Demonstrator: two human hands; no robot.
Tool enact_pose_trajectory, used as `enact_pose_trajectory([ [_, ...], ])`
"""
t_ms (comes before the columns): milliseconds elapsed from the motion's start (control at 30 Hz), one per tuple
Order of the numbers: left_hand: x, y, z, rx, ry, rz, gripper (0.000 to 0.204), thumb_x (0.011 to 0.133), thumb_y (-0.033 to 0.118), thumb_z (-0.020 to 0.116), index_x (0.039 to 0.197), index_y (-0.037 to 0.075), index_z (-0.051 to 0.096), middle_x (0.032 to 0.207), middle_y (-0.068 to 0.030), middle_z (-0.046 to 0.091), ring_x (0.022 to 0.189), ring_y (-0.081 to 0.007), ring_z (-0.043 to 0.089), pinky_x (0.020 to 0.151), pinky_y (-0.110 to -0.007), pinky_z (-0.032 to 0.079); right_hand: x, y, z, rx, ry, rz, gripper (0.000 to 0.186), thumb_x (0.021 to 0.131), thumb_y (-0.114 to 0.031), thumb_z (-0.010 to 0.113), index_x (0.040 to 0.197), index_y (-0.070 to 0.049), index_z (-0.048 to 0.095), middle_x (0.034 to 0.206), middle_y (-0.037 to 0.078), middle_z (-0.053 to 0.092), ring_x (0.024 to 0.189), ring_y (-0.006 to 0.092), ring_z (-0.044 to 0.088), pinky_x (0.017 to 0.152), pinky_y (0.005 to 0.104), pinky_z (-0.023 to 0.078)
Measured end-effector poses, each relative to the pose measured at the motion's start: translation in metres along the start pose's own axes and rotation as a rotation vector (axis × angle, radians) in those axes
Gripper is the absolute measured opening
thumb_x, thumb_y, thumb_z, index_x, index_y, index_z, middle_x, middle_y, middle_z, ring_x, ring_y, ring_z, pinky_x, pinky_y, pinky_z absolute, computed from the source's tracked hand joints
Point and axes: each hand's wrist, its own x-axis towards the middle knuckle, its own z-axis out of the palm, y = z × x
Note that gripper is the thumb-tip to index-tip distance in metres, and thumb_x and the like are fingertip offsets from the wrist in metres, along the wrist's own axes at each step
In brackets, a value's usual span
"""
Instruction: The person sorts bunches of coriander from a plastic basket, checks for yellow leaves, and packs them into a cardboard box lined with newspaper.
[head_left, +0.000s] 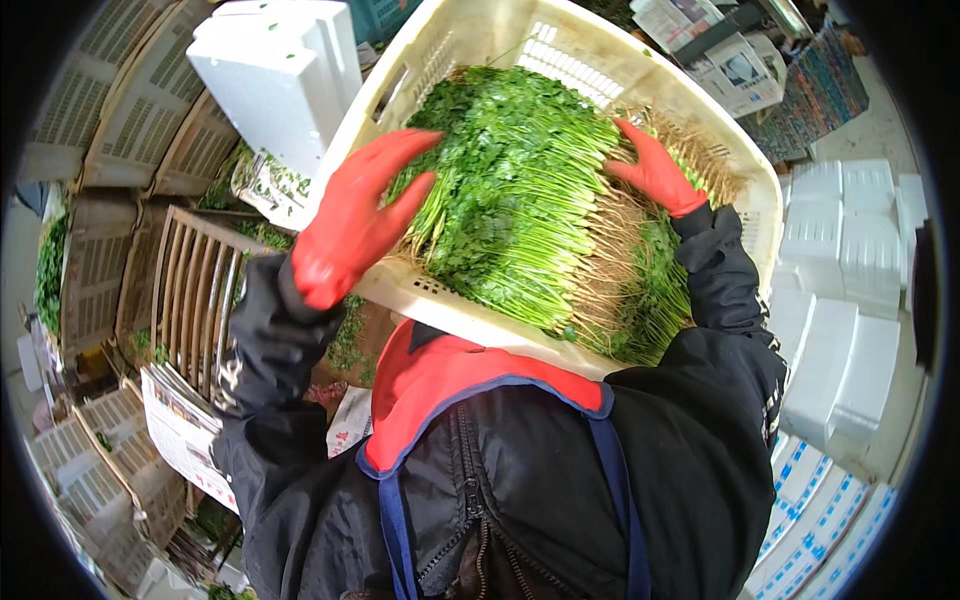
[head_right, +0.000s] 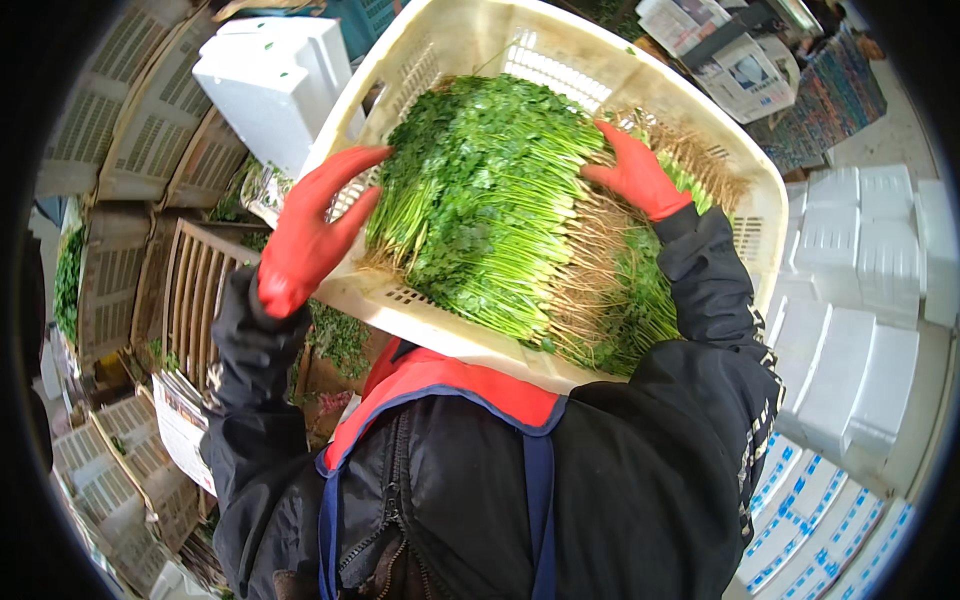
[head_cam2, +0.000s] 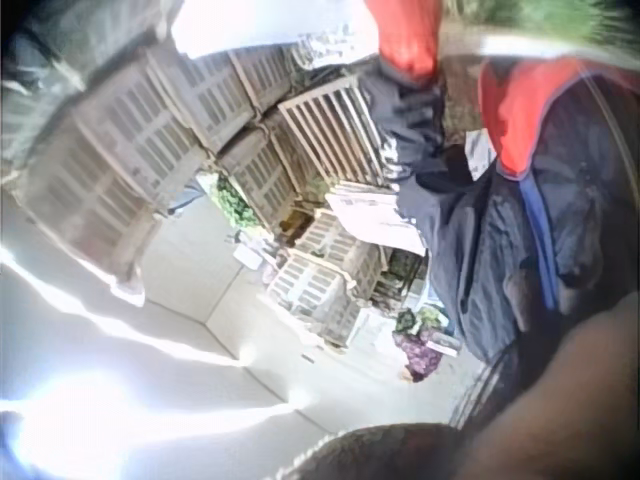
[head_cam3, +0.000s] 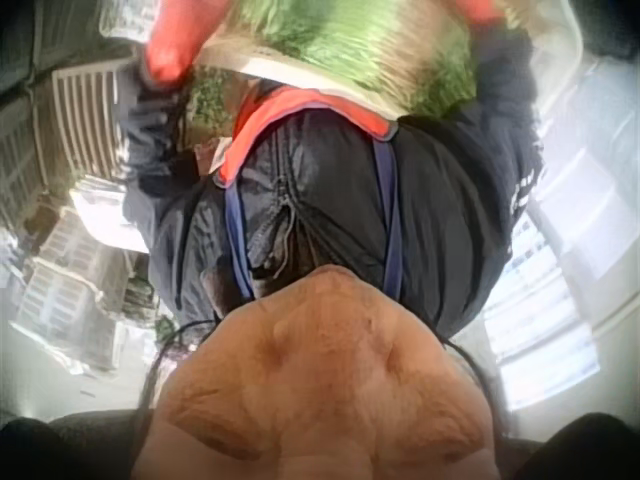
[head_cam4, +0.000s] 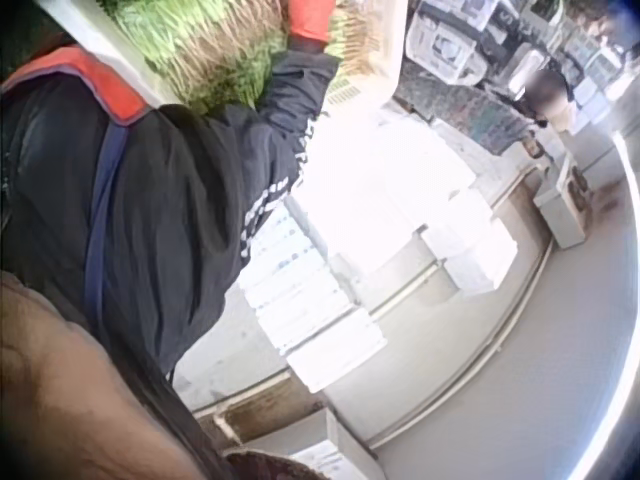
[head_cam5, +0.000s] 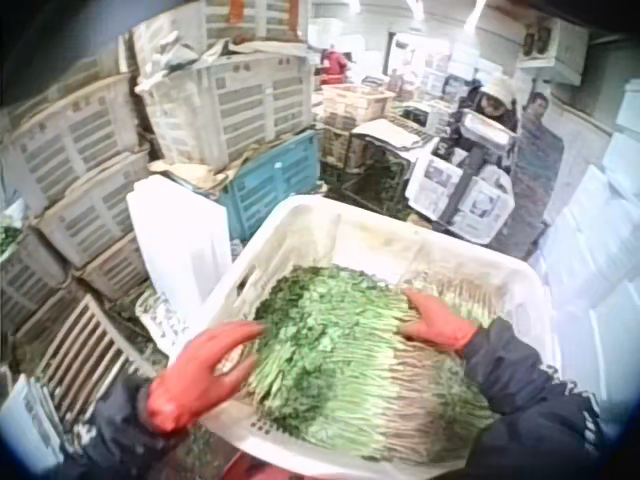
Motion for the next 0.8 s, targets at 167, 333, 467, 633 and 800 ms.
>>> enact_pose_trajectory([
  [167,0.09,-0.03,0.114,0.014,-0.357,0.357,0.063,0.083,0.03,0.067,0.131,0.0,0.041,0.13,-0.0239,0.046,0.116,-0.0398,0.048,0.098,-0.042,0.041,-0.047,-0.011,0.008,-0.207,-0.022,0.09,0.086,0.067,-0.026,0.077,0.138,0.0,0.037,0.126,0.025,0.052,0.115,0.0368,0.051,0.098,0.04,0.041],
  [333,0.133,-0.028,0.193,0.076,-0.405,0.358,0.078,0.079,0.043,0.068,0.134,-0.003,0.038,0.13,-0.0276,0.044,0.118,-0.0424,0.045,0.1,-0.043,0.039,-0.034,0.016,0.021,-0.377,0.126,0.168,0.064,0.066,-0.031,0.077,0.12,-0.002,0.056,0.1,0.017,0.063,0.094,0.035,0.059,0.08,0.0449,0.046],
  [467,0.138,-0.027,0.229,0.11,-0.411,0.377,0.096,0.072,0.054,0.071,0.14,0.0,0.03,0.137,-0.0259,0.039,0.127,-0.0427,0.037,0.105,-0.051,0.031,-0.03,0.033,0.027,-0.256,0.149,0.16,0.038,0.067,-0.027,0.074,0.096,-0.004,0.066,0.08,0.015,0.064,0.078,0.0348,0.06,0.074,0.0447,0.048],
  [633,0.146,-0.01,0.253,0.193,-0.362,0.48,0.077,0.068,0.041,0.075,0.129,0.005,0.044,0.129,-0.0204,0.047,0.122,-0.0385,0.043,0.105,-0.056,0.028,-0.024,0.013,0.024,-0.268,0.236,0.087,0.028,0.069,-0.018,0.07,0.093,-0.004,0.067,0.085,0.014,0.064,0.082,0.0336,0.06,0.075,0.0437,0.047],
  [800,0.146,-0.015,0.244,-0.024,-0.325,0.383,0.033,0.068,0.021,0.072,0.091,0.002,0.057,0.09,-0.015,0.058,0.089,-0.0363,0.055,0.085,-0.047,0.044,-0.025,0.02,-0.015,0.267,0.243,0.276,0.035,0.071,-0.02,0.072,0.102,-0.004,0.066,0.096,0.014,0.065,0.092,0.0348,0.06,0.084,0.0427,0.047],
])
